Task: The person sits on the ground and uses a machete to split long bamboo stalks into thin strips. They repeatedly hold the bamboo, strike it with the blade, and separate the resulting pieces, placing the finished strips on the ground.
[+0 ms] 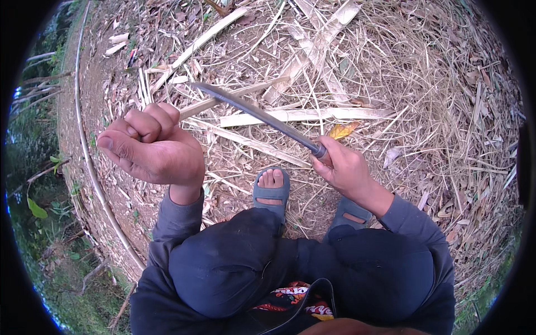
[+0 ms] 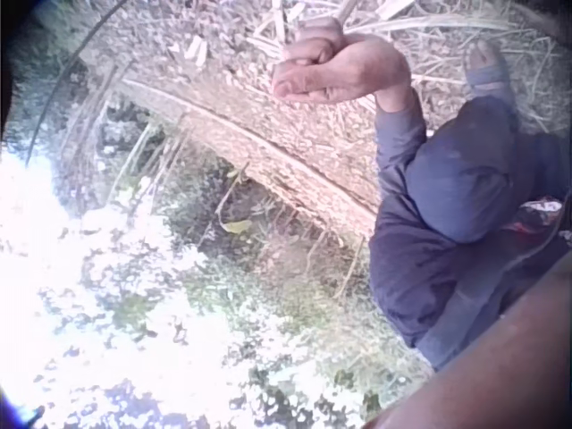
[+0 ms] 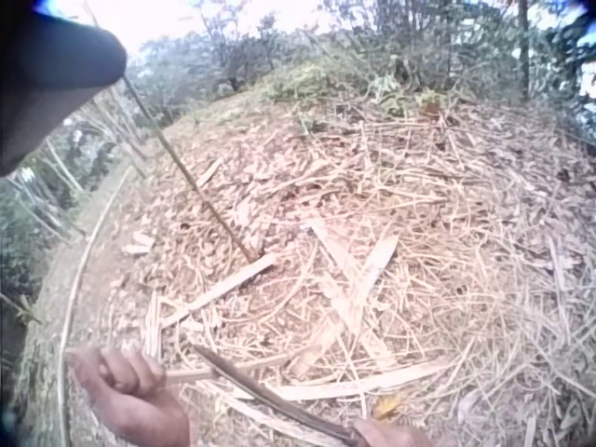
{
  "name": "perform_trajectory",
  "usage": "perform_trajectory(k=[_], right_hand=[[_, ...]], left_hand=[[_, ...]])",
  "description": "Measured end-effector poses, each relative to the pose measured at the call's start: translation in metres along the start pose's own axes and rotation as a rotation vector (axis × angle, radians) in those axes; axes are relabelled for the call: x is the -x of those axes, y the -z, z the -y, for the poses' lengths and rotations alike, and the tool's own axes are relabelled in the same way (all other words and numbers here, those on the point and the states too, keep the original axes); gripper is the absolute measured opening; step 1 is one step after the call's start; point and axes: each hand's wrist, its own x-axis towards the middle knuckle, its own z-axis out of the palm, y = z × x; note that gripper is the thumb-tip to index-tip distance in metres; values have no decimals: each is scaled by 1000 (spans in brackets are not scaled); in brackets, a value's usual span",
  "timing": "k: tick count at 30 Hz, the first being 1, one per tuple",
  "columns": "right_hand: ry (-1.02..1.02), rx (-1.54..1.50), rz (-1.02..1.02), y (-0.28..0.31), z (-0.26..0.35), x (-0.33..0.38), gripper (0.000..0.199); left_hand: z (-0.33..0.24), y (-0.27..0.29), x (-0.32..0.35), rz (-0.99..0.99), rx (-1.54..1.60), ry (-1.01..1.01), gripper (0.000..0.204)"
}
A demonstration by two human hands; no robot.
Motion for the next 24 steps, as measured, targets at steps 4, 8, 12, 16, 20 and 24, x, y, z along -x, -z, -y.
perform_trajectory(k=[4,8,12,16,20,24], right_hand=[[-362,189,191,-18,-56,-5,29],[-163,89,55,-9,-12,-13,27],[12,77,-48,-11,-22,-7,26],[-377,211,241,-7,-60,-24,25],[-213,81,150,-6,-33,-12,27],[-479,202,304,-6,-67,-9,33]], left_hand=[[-8,-11,11,16,39,26,48],[-1,9,6,43,25,44,48],[-9,2,18,42,27,41,47],[-4,-6,14,86,50,-1,45],[-3,6,13,84,85,12,44],[-9,-1,15,101,75,39,44]])
